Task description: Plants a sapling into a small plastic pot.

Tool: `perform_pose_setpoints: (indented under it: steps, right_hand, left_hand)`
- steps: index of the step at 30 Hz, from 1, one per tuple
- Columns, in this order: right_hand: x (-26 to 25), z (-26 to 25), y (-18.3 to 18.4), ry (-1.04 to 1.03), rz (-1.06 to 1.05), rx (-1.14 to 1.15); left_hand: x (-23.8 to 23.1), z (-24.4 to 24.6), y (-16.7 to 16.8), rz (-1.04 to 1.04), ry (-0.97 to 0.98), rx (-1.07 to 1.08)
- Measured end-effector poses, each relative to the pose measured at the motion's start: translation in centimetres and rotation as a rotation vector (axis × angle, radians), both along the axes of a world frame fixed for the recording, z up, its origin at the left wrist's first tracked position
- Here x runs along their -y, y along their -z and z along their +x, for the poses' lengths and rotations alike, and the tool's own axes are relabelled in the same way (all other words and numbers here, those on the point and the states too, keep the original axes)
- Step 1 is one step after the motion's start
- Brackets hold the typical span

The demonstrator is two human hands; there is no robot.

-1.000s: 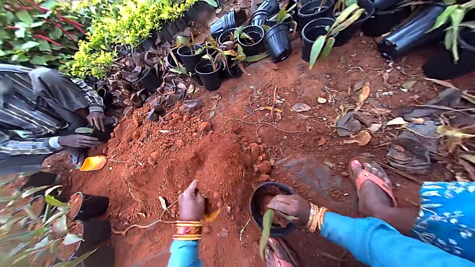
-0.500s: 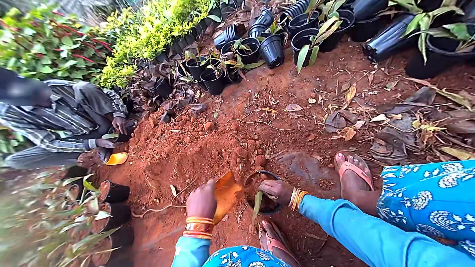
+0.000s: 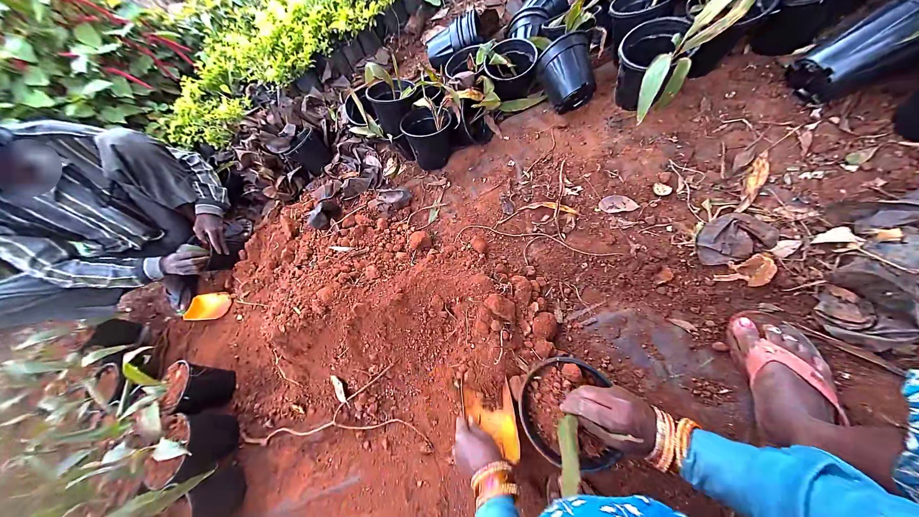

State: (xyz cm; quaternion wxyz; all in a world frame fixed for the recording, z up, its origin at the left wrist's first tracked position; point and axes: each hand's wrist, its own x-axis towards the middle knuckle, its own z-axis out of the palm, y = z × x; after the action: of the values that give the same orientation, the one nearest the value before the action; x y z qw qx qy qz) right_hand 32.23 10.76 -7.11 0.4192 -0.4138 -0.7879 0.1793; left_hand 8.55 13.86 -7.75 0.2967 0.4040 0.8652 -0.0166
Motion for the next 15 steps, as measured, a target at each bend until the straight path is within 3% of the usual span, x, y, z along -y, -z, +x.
perform_pose_setpoints:
  steps: [4,6,8,11,15]
  right_hand:
    - [-0.3,0.7,2.3,-0.032,0.117,0.024]
    - [-0.6,0.4,0.0,-0.036,0.033,0.008]
    - [-0.4,0.2,-0.6,-0.032,0.017,0.001]
    - [-0.6,0.6,2.9,-0.032,0.156,0.03]
    - [-0.6,0.5,2.5,-0.044,0.128,0.026]
  left_hand:
    - [-10.7,3.4,0.1,0.025,-0.011,0.023]
    - [-14.0,4.0,0.7,0.043,-0.002,0.086]
    - [-14.1,3.2,2.0,0.133,0.025,0.163]
    - [-11.7,0.6,2.5,0.367,0.07,0.266]
    - [-8.3,-3.1,-4.0,0.49,0.18,0.265]
